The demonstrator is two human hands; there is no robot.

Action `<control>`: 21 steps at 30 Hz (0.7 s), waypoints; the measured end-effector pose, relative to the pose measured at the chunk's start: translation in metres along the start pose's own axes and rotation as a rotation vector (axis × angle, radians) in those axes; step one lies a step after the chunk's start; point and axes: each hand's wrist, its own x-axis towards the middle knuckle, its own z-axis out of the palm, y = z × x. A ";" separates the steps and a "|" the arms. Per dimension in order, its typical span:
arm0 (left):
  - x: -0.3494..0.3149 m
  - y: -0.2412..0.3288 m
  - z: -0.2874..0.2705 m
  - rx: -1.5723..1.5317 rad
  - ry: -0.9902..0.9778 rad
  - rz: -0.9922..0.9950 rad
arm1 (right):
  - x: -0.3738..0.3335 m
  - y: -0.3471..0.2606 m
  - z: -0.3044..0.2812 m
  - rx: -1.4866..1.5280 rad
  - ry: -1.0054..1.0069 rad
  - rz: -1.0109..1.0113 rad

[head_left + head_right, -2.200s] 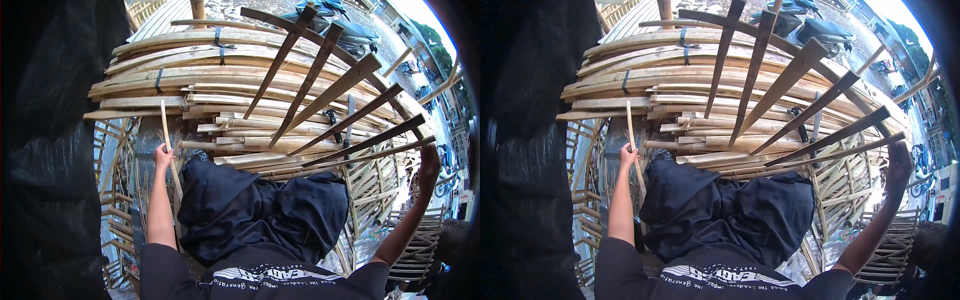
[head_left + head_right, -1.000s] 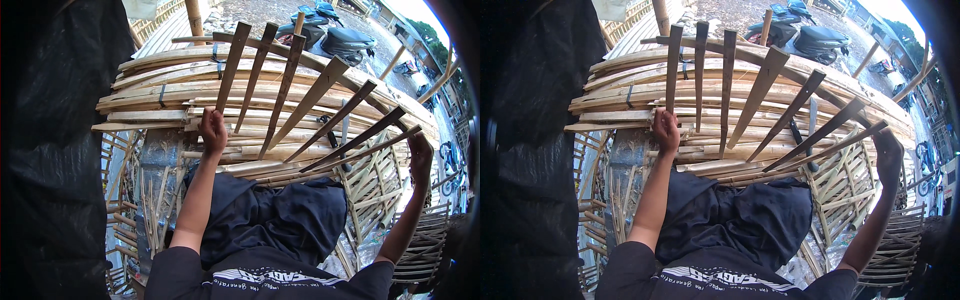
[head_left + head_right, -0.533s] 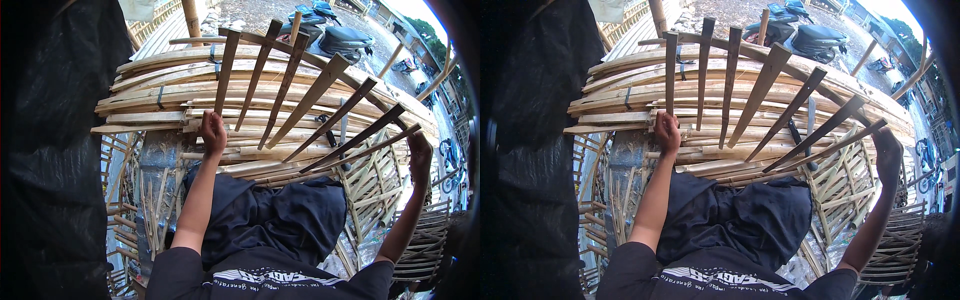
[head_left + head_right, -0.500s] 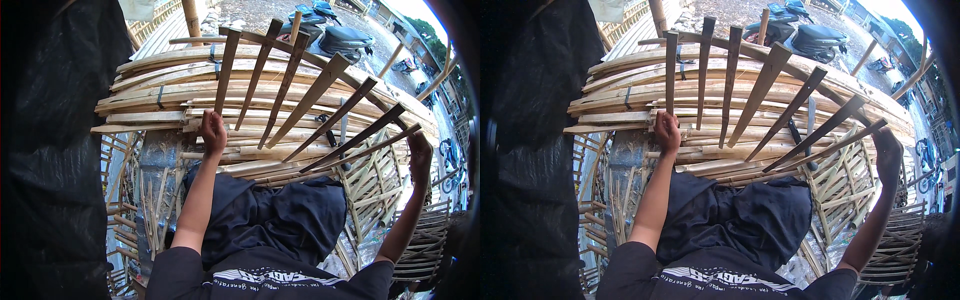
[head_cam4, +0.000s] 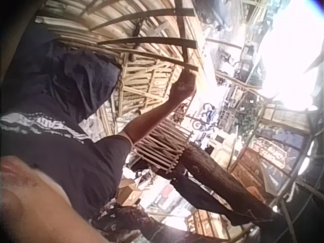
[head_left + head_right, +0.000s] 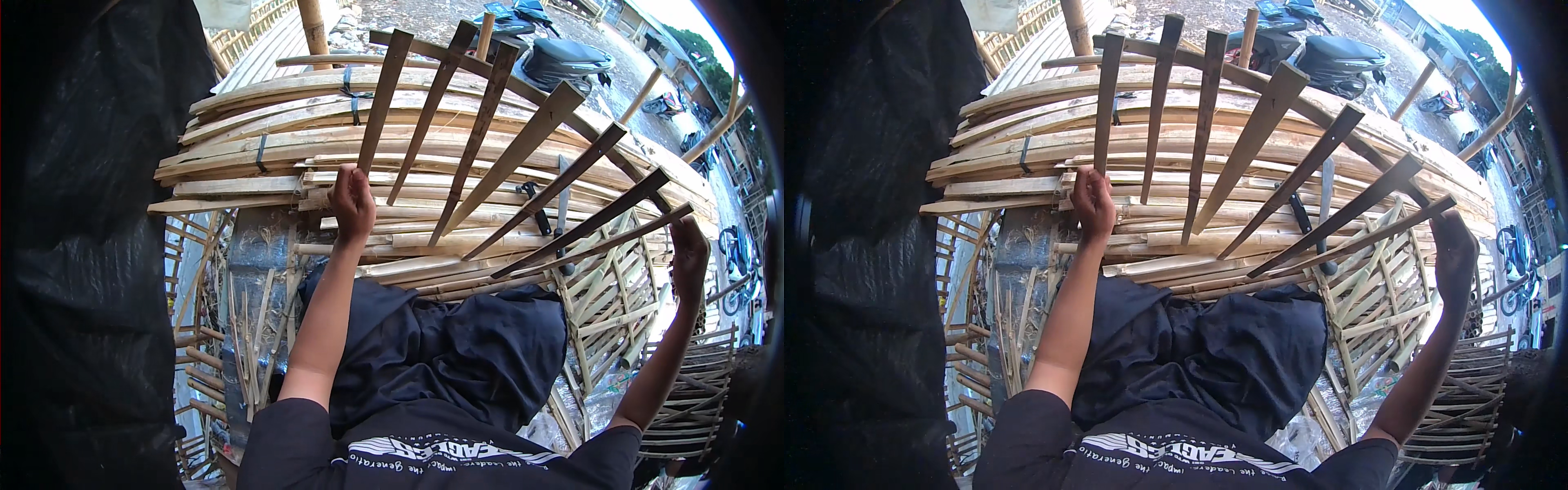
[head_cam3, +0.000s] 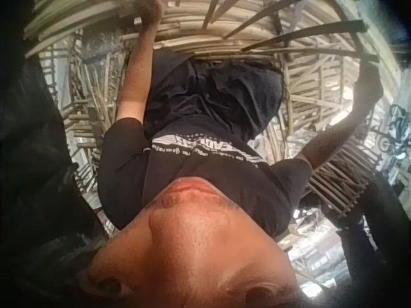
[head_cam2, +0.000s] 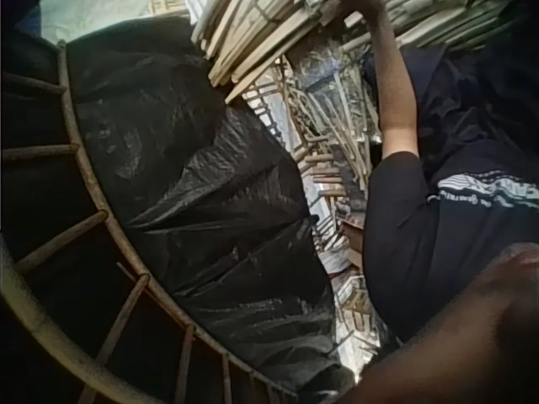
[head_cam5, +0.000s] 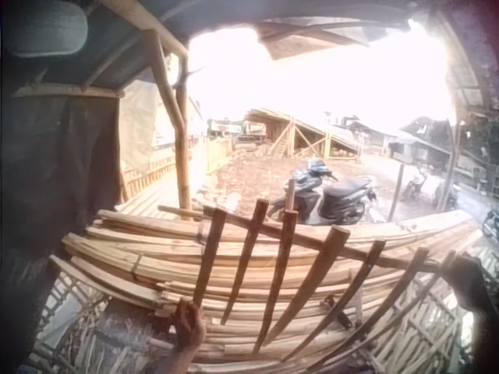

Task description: The person weaves thin bamboo strips into a lattice structure, using a hammer to secure pieces and a large knife to trim them.

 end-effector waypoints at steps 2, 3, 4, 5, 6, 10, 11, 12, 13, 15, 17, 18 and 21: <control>0.001 0.001 -0.001 0.005 -0.014 0.005 | -0.001 0.000 0.001 -0.003 -0.005 0.006; 0.002 0.002 -0.001 -0.001 -0.011 0.008 | -0.001 0.002 0.001 -0.003 -0.007 0.017; 0.002 0.003 -0.001 -0.008 -0.008 0.012 | -0.001 0.005 0.002 -0.003 -0.010 0.029; 0.002 0.003 0.000 -0.015 -0.006 0.015 | -0.001 0.007 0.001 -0.004 -0.012 0.040; 0.002 0.002 -0.001 -0.023 -0.009 0.008 | -0.001 0.009 0.001 -0.001 -0.028 0.049; 0.003 0.001 -0.001 -0.058 -0.017 -0.027 | -0.001 0.012 0.000 0.014 -0.062 0.071; 0.004 0.002 -0.001 -0.067 -0.018 -0.037 | -0.001 0.012 0.000 0.019 -0.063 0.073; 0.004 0.000 0.000 -0.062 -0.025 -0.040 | -0.002 0.011 0.001 0.025 -0.047 0.062; 0.005 -0.002 0.000 -0.056 -0.033 -0.042 | -0.002 0.009 0.002 0.031 -0.032 0.051; 0.006 -0.002 0.000 -0.041 -0.045 -0.039 | -0.003 0.008 0.003 0.034 -0.020 0.031; 0.006 -0.001 0.001 -0.021 -0.054 -0.029 | -0.003 0.009 0.002 0.029 -0.026 0.014; 0.007 -0.001 0.001 -0.034 -0.054 -0.033 | -0.003 0.007 0.002 0.048 -0.030 0.016; 0.007 -0.001 0.001 -0.069 -0.056 -0.052 | -0.003 0.005 0.002 0.085 -0.023 0.013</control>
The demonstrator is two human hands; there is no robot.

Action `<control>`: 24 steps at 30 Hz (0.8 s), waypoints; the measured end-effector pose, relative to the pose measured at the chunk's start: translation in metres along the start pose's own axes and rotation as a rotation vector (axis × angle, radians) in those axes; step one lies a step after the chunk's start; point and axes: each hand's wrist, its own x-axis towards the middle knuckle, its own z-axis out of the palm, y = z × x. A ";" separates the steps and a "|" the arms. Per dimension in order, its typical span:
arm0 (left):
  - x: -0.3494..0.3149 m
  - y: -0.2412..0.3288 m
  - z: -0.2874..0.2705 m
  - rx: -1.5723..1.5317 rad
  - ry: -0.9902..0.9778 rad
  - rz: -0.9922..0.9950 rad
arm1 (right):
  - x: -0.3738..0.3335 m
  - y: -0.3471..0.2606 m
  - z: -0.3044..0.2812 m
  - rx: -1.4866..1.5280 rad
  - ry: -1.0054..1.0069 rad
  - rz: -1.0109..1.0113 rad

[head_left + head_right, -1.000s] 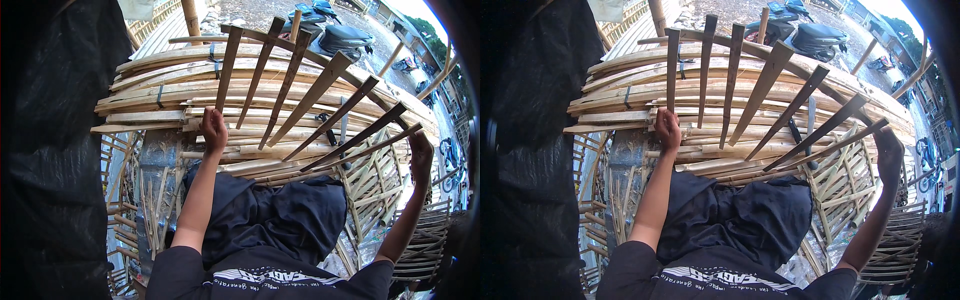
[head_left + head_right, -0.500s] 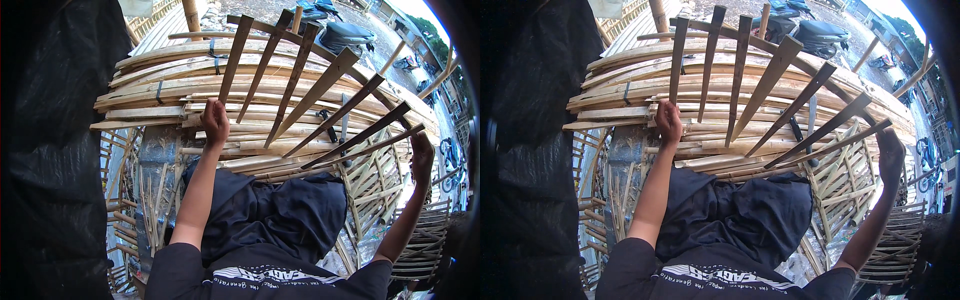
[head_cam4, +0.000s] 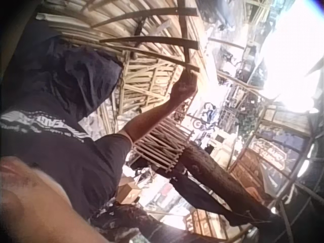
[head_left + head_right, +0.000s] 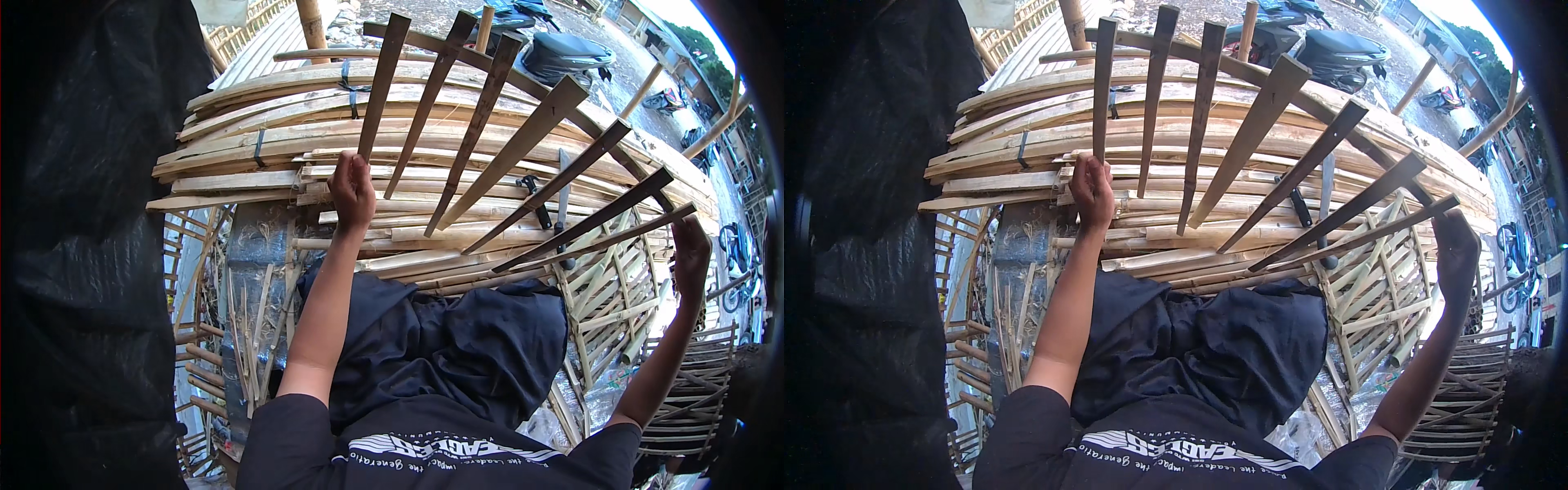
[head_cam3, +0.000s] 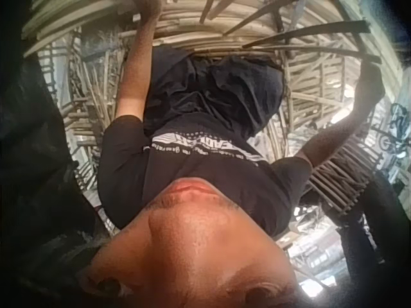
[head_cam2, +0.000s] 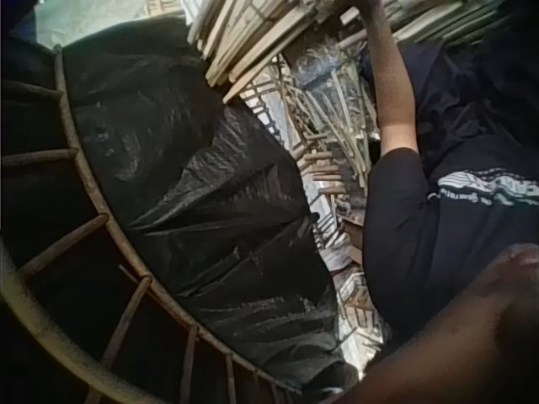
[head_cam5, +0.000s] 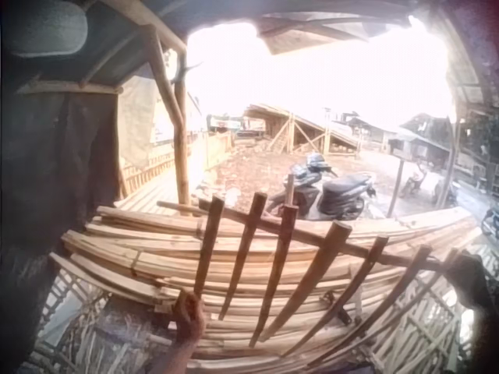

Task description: The person weaves thin bamboo strips into a lattice structure, using a hammer to secure pieces and a large knife to trim them.

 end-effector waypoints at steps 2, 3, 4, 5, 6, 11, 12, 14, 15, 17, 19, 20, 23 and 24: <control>0.000 0.001 0.002 -0.018 -0.001 -0.021 | -0.003 0.004 0.001 -0.002 0.033 -0.017; -0.001 -0.001 0.001 -0.016 -0.004 -0.020 | -0.003 0.003 0.000 -0.013 0.008 0.009; -0.002 -0.003 0.000 -0.014 -0.007 -0.018 | -0.002 0.001 -0.002 -0.024 -0.017 0.035; -0.003 -0.005 -0.001 -0.011 -0.011 -0.017 | -0.002 0.000 -0.003 -0.034 -0.043 0.061; -0.003 -0.005 0.000 -0.018 -0.006 -0.022 | -0.002 0.001 -0.003 -0.027 -0.028 0.033; -0.004 0.004 0.002 0.020 -0.007 -0.022 | -0.005 0.013 -0.003 0.028 -0.014 0.004; -0.004 0.008 0.001 0.000 -0.035 -0.030 | -0.007 0.015 -0.002 0.032 -0.003 0.023; -0.004 0.015 0.002 -0.039 -0.091 -0.045 | -0.009 0.017 -0.002 0.039 0.017 0.060; -0.004 0.020 0.002 -0.071 -0.125 -0.041 | -0.009 0.017 -0.002 0.048 0.005 0.068; -0.002 0.030 0.005 -0.135 -0.191 -0.032 | -0.009 0.017 -0.003 0.066 -0.020 0.082; 0.002 0.046 0.005 -0.151 -0.217 -0.110 | -0.010 0.016 -0.002 0.079 -0.023 0.078; 0.003 0.053 0.006 -0.159 -0.230 -0.149 | -0.011 0.015 -0.002 0.086 -0.025 0.076; 0.010 0.061 0.005 -0.229 -0.195 -0.115 | -0.010 0.012 -0.002 0.053 -0.051 0.059; 0.011 0.066 0.005 -0.265 -0.192 -0.164 | -0.011 0.011 -0.002 0.026 -0.040 0.035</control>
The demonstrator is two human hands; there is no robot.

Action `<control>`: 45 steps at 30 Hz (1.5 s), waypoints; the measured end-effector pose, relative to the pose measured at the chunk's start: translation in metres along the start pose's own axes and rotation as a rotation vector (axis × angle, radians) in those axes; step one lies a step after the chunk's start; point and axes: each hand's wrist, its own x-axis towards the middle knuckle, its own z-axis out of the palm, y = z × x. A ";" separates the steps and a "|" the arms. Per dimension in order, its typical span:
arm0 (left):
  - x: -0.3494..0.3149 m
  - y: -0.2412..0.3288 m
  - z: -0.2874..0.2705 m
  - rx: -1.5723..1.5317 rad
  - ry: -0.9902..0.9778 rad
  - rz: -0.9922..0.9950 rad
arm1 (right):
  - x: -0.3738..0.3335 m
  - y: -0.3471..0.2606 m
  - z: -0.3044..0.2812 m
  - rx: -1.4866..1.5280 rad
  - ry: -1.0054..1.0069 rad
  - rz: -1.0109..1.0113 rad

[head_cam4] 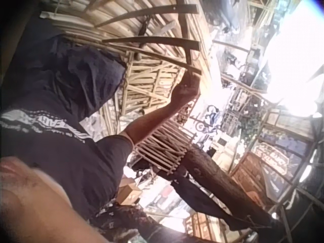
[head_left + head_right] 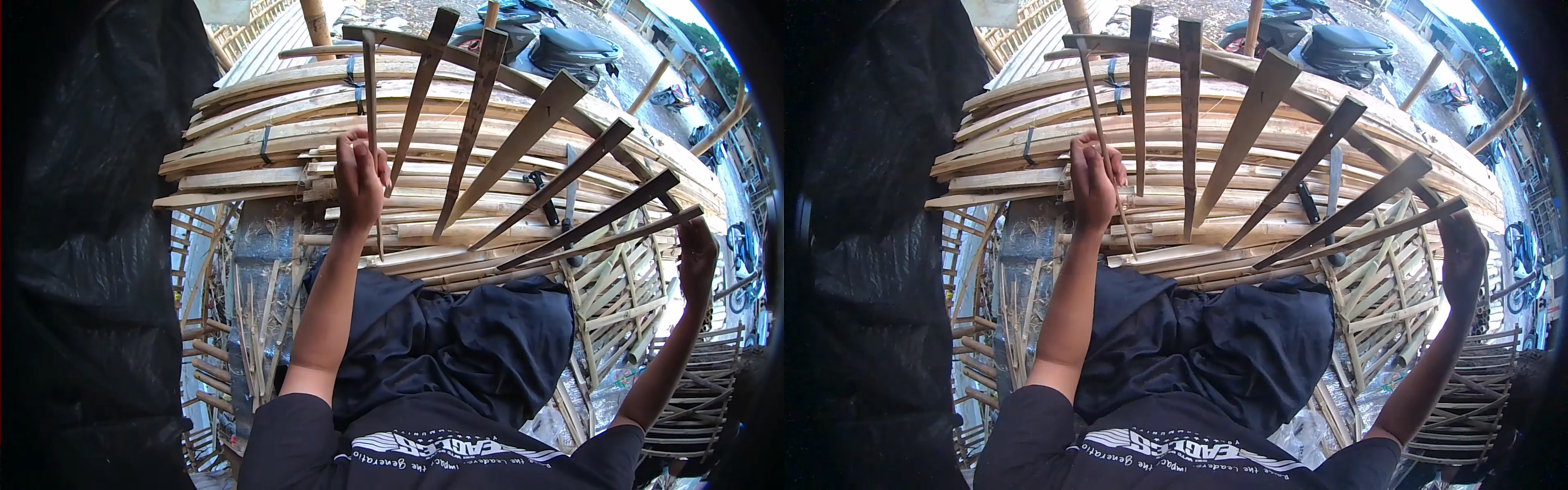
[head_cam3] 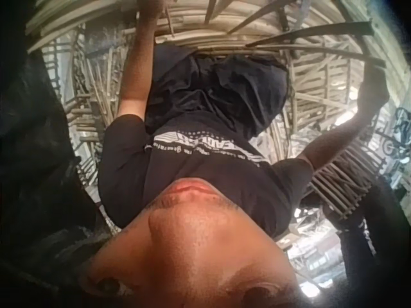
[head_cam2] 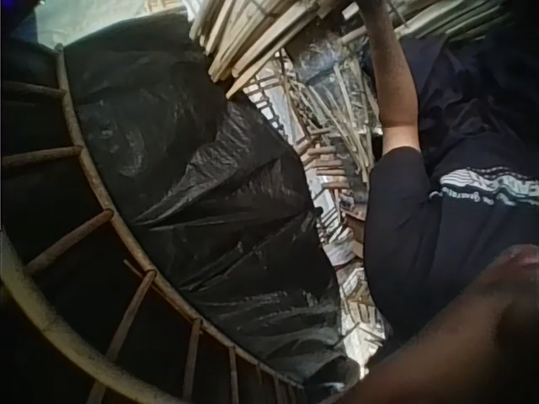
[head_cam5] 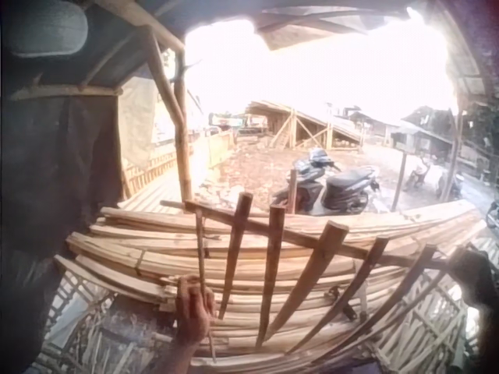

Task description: The person weaves thin bamboo strips into a lattice structure, using a hammer to secure pieces and a large knife to trim them.

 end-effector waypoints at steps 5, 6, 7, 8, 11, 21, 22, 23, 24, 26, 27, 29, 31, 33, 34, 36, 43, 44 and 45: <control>0.002 0.017 0.001 -0.042 -0.074 -0.066 | -0.001 -0.005 0.001 -0.064 0.023 -0.015; 0.003 0.018 0.001 -0.051 -0.104 -0.064 | -0.001 -0.004 0.000 -0.069 0.017 -0.005; 0.004 0.020 0.002 -0.051 -0.109 -0.072 | -0.001 -0.006 0.001 -0.045 0.018 -0.011; 0.007 0.022 0.001 -0.089 -0.131 -0.088 | 0.000 -0.005 0.000 -0.055 0.002 -0.009; 0.013 0.029 0.000 -0.170 -0.195 -0.121 | -0.001 -0.002 -0.002 -0.067 -0.014 -0.010; 0.034 0.053 -0.009 -0.634 -0.231 -0.215 | -0.012 0.010 0.000 0.022 0.012 0.036; 0.034 0.051 -0.008 -0.606 -0.204 -0.208 | -0.012 0.008 0.000 -0.020 0.013 0.022; 0.033 0.047 -0.008 -0.589 -0.228 -0.174 | -0.012 0.007 0.000 -0.063 0.014 0.009; 0.032 0.044 -0.008 -0.555 -0.219 -0.153 | -0.012 0.006 -0.001 -0.107 0.013 -0.004; 0.030 0.039 -0.005 -0.488 -0.201 -0.111 | -0.010 0.003 -0.005 -0.102 -0.034 -0.006; 0.030 0.040 -0.003 -0.488 -0.192 -0.111 | -0.009 0.002 -0.005 -0.098 -0.058 -0.009; 0.030 0.042 0.000 -0.490 -0.174 -0.111 | -0.012 0.007 -0.005 -0.105 -0.028 -0.023; 0.030 0.043 0.002 -0.520 -0.163 -0.136 | -0.014 0.010 -0.005 -0.105 -0.022 -0.012; 0.029 0.043 0.003 -0.545 -0.167 -0.150 | -0.015 0.010 -0.007 -0.103 -0.044 0.028; 0.028 0.042 0.002 -0.554 -0.177 -0.151 | -0.015 0.010 -0.008 -0.103 -0.058 0.032; 0.027 0.042 0.003 -0.547 -0.186 -0.142 | -0.016 0.012 -0.009 -0.104 -0.086 0.038; 0.026 0.043 0.006 -0.527 -0.126 -0.116 | -0.022 0.020 -0.009 -0.103 -0.049 0.066; 0.027 0.043 0.006 -0.537 -0.120 -0.118 | -0.023 0.023 -0.007 -0.086 -0.032 0.055; 0.027 0.044 0.005 -0.528 -0.109 -0.110 | -0.024 0.024 -0.005 -0.065 -0.014 0.043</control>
